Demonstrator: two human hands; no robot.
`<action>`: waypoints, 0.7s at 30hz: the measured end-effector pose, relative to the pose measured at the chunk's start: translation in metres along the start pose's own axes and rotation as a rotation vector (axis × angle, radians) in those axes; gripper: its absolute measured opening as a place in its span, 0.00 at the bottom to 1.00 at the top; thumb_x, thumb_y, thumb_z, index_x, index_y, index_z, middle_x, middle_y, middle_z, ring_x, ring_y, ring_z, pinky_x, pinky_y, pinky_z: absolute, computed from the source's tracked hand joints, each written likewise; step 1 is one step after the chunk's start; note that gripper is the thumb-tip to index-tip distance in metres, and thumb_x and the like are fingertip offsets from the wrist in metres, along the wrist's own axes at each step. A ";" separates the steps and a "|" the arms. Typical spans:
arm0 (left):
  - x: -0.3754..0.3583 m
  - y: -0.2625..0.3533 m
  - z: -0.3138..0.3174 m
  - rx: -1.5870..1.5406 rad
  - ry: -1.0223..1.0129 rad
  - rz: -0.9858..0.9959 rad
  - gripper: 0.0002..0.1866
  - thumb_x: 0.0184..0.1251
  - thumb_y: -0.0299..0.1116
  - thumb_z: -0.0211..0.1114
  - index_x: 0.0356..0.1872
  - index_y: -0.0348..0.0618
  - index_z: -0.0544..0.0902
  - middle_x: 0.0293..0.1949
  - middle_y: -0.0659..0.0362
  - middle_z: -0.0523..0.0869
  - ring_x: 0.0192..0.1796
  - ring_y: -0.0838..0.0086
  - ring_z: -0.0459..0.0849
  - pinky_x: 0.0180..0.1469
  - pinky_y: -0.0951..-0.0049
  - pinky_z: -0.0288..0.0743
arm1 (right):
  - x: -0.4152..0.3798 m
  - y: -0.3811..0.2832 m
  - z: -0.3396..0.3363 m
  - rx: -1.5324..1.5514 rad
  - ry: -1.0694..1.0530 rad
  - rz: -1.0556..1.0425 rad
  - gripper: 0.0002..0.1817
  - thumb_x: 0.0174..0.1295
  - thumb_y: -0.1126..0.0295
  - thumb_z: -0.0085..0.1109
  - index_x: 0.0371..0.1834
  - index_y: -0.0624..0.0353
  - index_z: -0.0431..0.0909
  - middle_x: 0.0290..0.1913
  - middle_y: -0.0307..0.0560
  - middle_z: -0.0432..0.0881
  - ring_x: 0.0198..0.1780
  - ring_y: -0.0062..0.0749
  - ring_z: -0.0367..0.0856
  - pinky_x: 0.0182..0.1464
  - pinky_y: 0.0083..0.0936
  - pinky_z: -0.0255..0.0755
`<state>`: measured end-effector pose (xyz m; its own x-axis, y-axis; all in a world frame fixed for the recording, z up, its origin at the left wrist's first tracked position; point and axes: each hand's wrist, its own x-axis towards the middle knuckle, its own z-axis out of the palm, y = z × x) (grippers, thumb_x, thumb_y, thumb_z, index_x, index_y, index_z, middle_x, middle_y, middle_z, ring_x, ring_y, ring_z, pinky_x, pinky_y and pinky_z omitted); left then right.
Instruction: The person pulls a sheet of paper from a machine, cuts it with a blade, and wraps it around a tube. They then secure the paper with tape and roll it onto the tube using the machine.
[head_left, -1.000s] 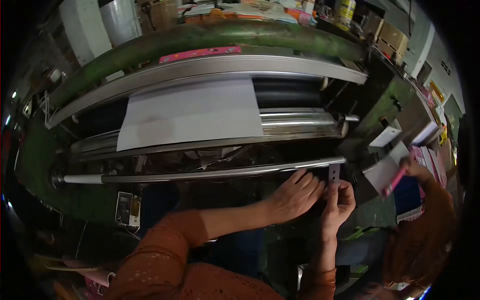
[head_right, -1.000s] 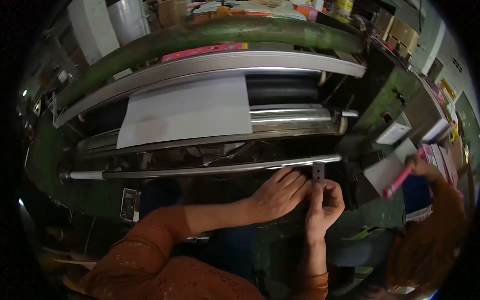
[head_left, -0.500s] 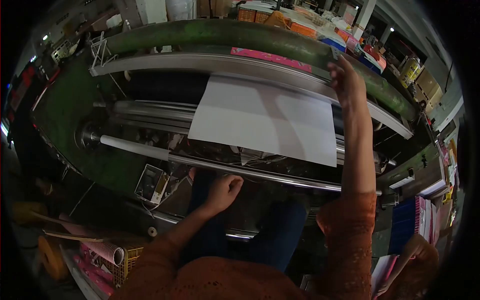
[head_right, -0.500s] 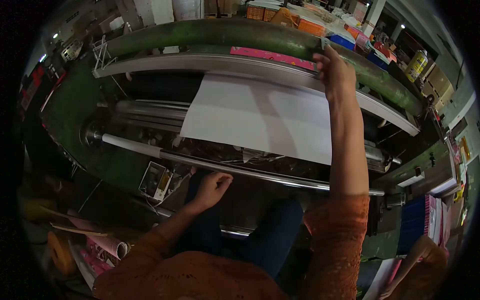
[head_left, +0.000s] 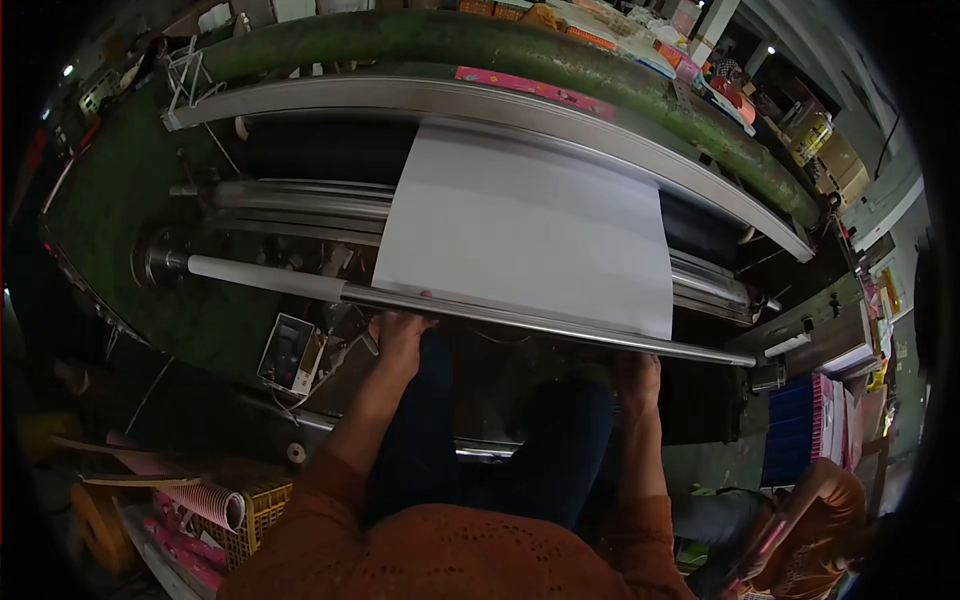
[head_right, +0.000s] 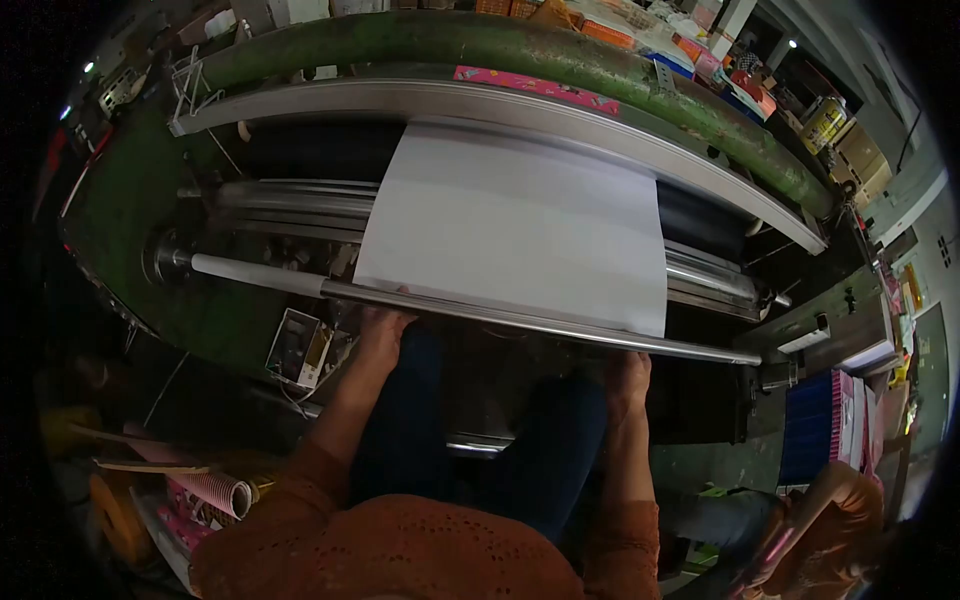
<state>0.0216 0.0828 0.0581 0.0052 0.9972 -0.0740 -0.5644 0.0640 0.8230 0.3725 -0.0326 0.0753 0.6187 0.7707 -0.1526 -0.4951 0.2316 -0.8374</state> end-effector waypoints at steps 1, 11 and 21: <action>-0.005 -0.002 -0.006 0.000 -0.001 -0.006 0.16 0.68 0.33 0.65 0.52 0.38 0.77 0.42 0.59 0.82 0.43 0.76 0.82 0.40 0.76 0.80 | -0.005 0.000 -0.007 0.005 -0.048 0.022 0.05 0.62 0.71 0.62 0.38 0.59 0.79 0.34 0.39 0.81 0.37 0.25 0.80 0.40 0.20 0.75; -0.058 0.052 0.014 0.062 -0.032 -0.054 0.09 0.68 0.34 0.64 0.42 0.40 0.81 0.36 0.59 0.85 0.34 0.76 0.83 0.36 0.78 0.77 | -0.069 -0.043 0.011 -0.125 0.052 0.015 0.07 0.61 0.73 0.64 0.28 0.58 0.75 0.27 0.36 0.78 0.28 0.18 0.74 0.32 0.13 0.68; -0.078 0.096 0.051 0.007 0.039 -0.041 0.12 0.68 0.33 0.63 0.47 0.37 0.79 0.39 0.54 0.85 0.39 0.71 0.84 0.42 0.72 0.76 | -0.074 -0.130 0.080 -1.586 -0.216 -1.146 0.08 0.41 0.76 0.71 0.27 0.57 0.83 0.42 0.44 0.79 0.48 0.42 0.74 0.51 0.35 0.68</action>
<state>0.0089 0.0133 0.1713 -0.0041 0.9916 -0.1291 -0.5588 0.1048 0.8227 0.3422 -0.0726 0.2378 0.0635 0.7461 0.6628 0.9905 0.0342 -0.1334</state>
